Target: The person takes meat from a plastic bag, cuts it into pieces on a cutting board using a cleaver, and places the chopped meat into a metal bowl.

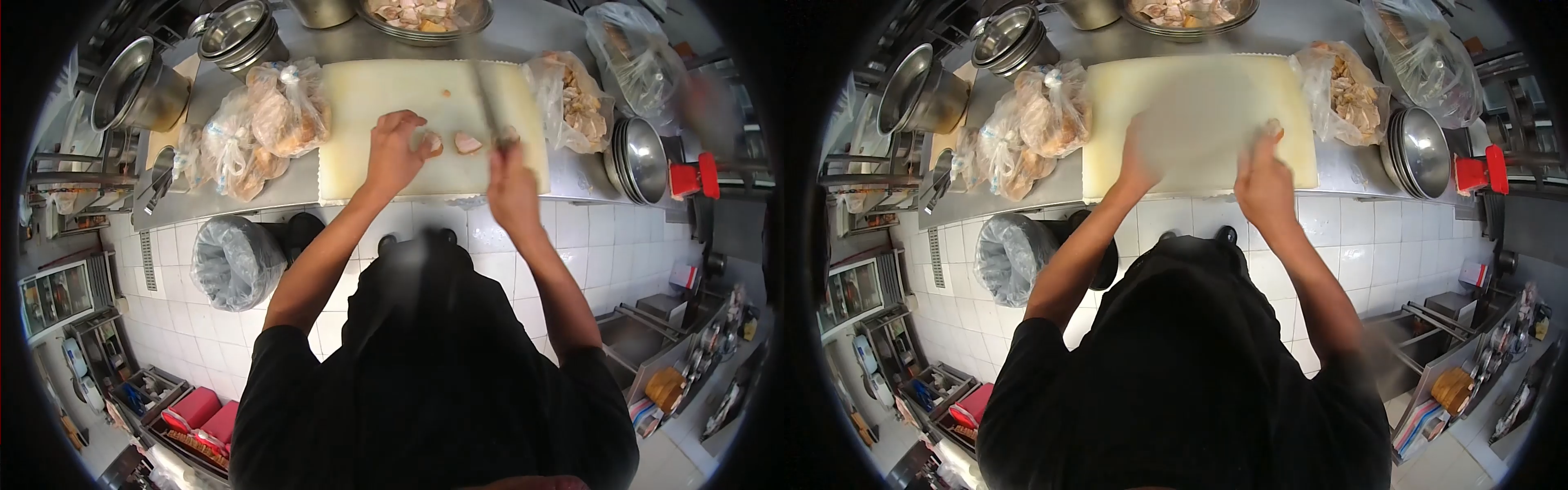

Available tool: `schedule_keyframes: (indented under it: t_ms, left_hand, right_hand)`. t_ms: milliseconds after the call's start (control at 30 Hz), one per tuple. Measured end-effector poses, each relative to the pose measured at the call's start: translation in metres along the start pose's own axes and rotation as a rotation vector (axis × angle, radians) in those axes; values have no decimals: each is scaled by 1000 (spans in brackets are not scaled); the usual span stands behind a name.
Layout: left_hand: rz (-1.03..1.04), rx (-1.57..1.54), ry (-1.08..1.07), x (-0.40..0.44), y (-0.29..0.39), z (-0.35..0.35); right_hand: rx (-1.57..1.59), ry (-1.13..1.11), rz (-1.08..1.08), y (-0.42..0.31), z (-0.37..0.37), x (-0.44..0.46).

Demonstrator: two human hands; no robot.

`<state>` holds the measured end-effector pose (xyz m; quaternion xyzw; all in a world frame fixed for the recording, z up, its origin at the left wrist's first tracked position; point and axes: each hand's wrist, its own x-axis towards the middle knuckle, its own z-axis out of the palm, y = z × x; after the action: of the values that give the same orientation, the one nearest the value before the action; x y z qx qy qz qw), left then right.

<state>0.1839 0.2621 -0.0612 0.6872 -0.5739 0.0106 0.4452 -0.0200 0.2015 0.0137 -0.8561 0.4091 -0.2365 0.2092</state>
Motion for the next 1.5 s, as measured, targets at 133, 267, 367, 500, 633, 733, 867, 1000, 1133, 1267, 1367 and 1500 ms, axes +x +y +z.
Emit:
schedule_keyframes:
  t_ms: [133,267,367,500,633,733,867,1000,1133,1267,1367,1500]
  left_hand:
    - [0,-46,-92,-3,24,12]
    - [-40,-258,-183,-10,3,68]
    - [-5,-147,-126,-11,7,67]
    - [-202,36,-50,-12,30,13]
    - [-285,-145,-145,-20,15,20]
    - [-315,-151,-140,-25,16,15]
    - [-262,-108,-50,-37,5,-9]
    - [-285,-70,-74,-43,3,-28]
    - [-377,-155,-132,-45,2,-20]
    - [-183,-163,-43,-51,4,9]
    - [-258,-279,-153,-40,1,35]
    - [-257,-297,-184,-35,-12,59]
  right_hand:
    - [-90,-266,79,35,35,-4]
    - [123,-319,171,47,25,6]
    - [268,-402,436,43,4,17]
    - [220,-174,321,65,17,4]
    - [159,-11,145,41,14,-5]
    - [218,-80,157,0,7,-10]
    - [264,65,34,-46,-6,-6]
    - [579,376,-168,-86,-33,5]
    - [-136,-140,-100,-15,42,-20]
    - [31,-372,137,-11,58,-28]
    - [74,-335,100,3,49,-9]
    - [361,-422,411,5,26,3]
